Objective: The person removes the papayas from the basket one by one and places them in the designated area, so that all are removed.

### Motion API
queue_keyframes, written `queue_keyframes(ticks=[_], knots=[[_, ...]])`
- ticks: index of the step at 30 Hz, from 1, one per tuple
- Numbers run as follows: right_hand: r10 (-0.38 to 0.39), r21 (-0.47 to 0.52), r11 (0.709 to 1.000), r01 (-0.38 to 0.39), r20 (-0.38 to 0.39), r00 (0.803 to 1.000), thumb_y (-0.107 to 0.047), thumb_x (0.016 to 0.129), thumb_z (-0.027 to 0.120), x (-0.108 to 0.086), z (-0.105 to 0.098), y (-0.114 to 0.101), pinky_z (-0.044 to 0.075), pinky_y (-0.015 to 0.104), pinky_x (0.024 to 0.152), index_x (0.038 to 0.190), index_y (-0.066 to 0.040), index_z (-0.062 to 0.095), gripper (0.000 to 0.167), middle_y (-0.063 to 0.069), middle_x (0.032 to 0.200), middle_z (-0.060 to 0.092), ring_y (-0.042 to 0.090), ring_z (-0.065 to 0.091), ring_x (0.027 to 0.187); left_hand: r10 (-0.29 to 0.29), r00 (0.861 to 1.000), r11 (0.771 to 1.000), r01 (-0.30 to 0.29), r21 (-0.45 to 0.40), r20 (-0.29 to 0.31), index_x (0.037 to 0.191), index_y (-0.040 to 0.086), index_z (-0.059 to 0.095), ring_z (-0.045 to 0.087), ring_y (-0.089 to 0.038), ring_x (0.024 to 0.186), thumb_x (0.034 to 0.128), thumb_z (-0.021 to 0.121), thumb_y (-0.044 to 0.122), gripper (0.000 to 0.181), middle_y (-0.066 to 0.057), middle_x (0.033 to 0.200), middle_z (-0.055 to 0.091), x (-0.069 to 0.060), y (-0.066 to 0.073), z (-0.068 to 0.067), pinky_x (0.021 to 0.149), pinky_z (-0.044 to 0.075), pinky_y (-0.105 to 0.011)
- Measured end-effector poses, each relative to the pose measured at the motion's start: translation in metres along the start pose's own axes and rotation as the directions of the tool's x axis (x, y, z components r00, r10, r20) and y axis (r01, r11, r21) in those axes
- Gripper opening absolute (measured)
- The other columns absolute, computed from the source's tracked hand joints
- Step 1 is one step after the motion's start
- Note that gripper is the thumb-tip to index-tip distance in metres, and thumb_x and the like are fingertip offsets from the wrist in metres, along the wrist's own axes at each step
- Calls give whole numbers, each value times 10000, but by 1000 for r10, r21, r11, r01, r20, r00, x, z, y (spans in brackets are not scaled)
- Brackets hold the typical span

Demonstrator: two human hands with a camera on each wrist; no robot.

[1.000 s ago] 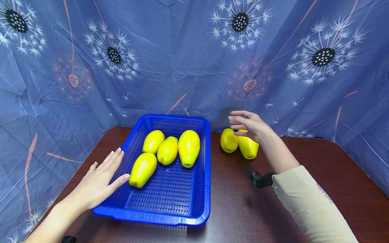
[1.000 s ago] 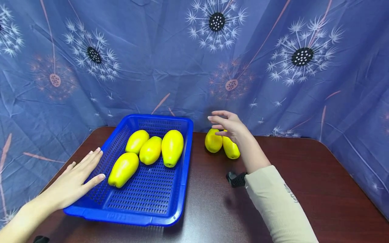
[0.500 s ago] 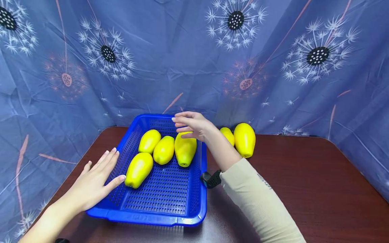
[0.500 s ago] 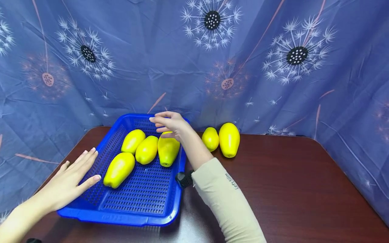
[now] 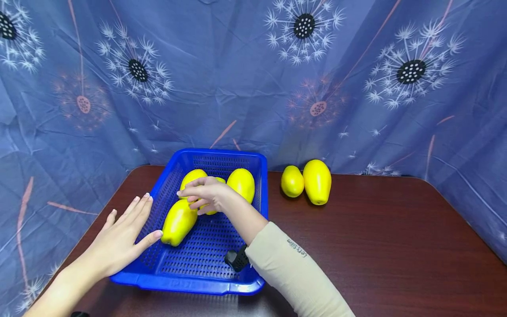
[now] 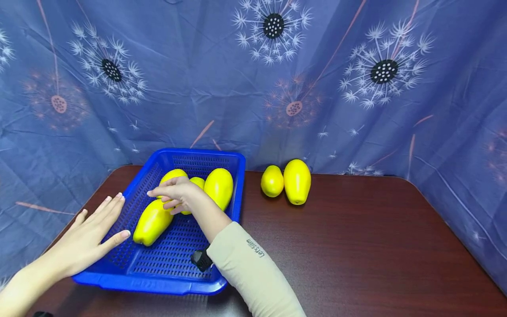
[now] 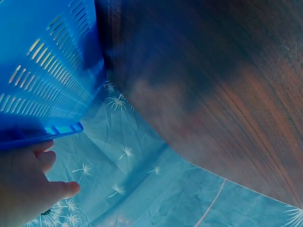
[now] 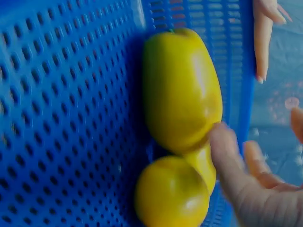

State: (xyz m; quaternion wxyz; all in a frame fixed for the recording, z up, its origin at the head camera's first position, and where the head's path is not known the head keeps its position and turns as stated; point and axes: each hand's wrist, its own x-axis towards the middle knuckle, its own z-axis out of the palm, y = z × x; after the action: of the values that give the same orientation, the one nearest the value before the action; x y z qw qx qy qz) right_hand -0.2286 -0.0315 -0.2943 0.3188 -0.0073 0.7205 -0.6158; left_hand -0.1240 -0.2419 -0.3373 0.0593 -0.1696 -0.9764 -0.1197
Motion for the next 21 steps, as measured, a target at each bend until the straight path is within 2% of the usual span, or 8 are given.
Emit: queue_keyframes(ticks=[4, 9, 11, 13, 16, 18, 21], knots=[[32, -93, 995, -31, 9, 999, -199, 797, 747, 0, 7, 6, 485, 476, 861, 1160, -78, 552, 429, 133, 954, 638, 300, 636, 926, 0, 1000, 1000, 0, 3, 7, 1481, 3, 150, 69, -343, 1410, 947, 456, 474, 775, -163, 1545, 110, 0, 0, 0, 1027, -12, -666], [26, -164, 986, -28, -15, 1000, -163, 793, 745, -3, 9, 10, 495, 480, 837, 1176, -57, 545, 445, 157, 970, 627, 326, 633, 939, -7, 1000, 1000, 7, -5, 13, 1481, 6, 153, 78, -354, 1407, 946, 454, 479, 774, -160, 1545, 110, 0, 0, -1, 1023, -14, -671], [20, -221, 975, -23, -15, 1000, -166, 797, 741, -3, 9, 12, 510, 464, 809, 1207, -54, 534, 473, 160, 982, 614, 325, 627, 932, -4, 1000, 1000, 5, -1, 10, 1480, 4, 154, 78, -352, 1407, 946, 452, 481, 775, -161, 1545, 112, 0, 0, -1, 1025, -21, -668], [11, -317, 948, -12, -7, 1000, -189, 802, 736, -3, 10, 14, 527, 428, 767, 1259, -55, 509, 527, 137, 997, 593, 309, 620, 910, -1, 1000, 1000, 1, 5, 7, 1480, 2, 154, 74, -346, 1409, 947, 447, 486, 777, -161, 1545, 111, -1, -1, 0, 1028, -24, -663], [6, -455, 890, 2, 17, 1000, -237, 814, 726, -2, 14, 17, 535, 376, 714, 1349, -83, 444, 625, 115, 1080, 556, 290, 605, 885, 4, 1000, 1000, -4, 7, 2, 1478, -1, 159, 66, -334, 1412, 947, 446, 487, 776, -162, 1545, 112, -2, -1, -1, 1031, -21, -661], [3, -512, 859, 14, 32, 999, -253, 818, 722, -2, 17, 19, 536, 358, 699, 1381, -98, 412, 661, 99, 1133, 539, 287, 602, 887, 2, 1000, 1000, -2, 3, 4, 1478, 0, 161, 64, -332, 1413, 947, 447, 487, 776, -161, 1545, 110, -1, -1, 0, 1030, -18, -661], [8, -528, 849, 22, 54, 999, -236, 823, 719, -2, 21, 21, 534, 363, 710, 1379, -102, 402, 653, 91, 1179, 524, 271, 593, 920, -4, 1000, 1000, 4, -6, 15, 1479, 1, 154, 63, -337, 1412, 946, 447, 490, 781, -162, 1546, 103, -1, 0, 0, 1030, -15, -663]])
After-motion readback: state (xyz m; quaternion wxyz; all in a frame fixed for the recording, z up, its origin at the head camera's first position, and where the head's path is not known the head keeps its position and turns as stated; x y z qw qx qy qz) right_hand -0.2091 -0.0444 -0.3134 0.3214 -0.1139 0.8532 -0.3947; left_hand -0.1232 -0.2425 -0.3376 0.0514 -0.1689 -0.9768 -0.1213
